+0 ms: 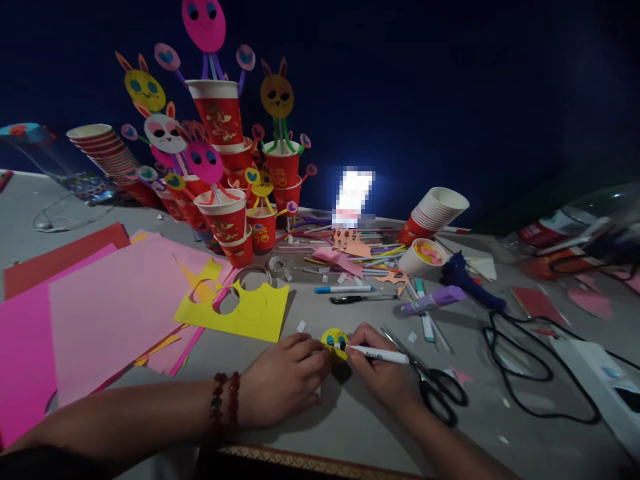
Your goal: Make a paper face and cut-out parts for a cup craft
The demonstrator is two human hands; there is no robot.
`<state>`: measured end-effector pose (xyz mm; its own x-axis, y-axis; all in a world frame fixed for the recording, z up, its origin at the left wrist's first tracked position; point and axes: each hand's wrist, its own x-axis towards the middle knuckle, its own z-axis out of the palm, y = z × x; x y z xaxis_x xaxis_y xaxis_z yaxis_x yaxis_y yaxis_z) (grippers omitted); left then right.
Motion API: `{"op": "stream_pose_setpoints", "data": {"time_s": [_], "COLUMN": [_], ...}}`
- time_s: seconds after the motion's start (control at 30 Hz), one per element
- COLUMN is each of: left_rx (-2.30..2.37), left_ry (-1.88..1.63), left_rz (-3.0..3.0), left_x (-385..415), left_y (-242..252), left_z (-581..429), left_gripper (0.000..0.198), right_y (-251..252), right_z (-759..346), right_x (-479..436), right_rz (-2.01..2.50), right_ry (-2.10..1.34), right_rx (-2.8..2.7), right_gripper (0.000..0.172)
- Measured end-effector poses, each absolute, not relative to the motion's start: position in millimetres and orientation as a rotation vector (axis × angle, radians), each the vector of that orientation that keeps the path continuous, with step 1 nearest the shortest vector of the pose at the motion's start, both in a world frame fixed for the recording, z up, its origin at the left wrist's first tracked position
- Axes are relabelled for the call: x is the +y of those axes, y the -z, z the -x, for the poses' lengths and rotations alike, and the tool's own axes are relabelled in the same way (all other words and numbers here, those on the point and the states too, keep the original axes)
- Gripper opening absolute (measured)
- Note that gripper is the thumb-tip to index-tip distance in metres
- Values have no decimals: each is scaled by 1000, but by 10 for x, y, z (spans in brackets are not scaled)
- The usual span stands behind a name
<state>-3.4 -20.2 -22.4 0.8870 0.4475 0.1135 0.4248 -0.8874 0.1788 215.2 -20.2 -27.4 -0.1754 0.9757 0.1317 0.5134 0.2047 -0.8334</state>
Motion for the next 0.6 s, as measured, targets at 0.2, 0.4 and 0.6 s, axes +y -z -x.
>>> {"op": "stream_pose_setpoints", "data": {"time_s": [0.2, 0.4, 0.6], "left_rx": [660, 689, 665], "left_ry": [-218, -239, -222], "left_rz": [-2912, -2886, -2899], "left_x": [-197, -201, -196], "left_y": [199, 196, 210], "left_z": [38, 36, 43], "left_gripper": [52, 48, 51], "right_y": [223, 242, 272], "right_z": [-2152, -2152, -2153], "right_x": [-209, -208, -202], "right_rz": [1424, 1411, 1407], "right_ry": [-826, -832, -822], "right_rx": [-1770, -1789, -1755], "right_gripper": [19, 18, 18]}}
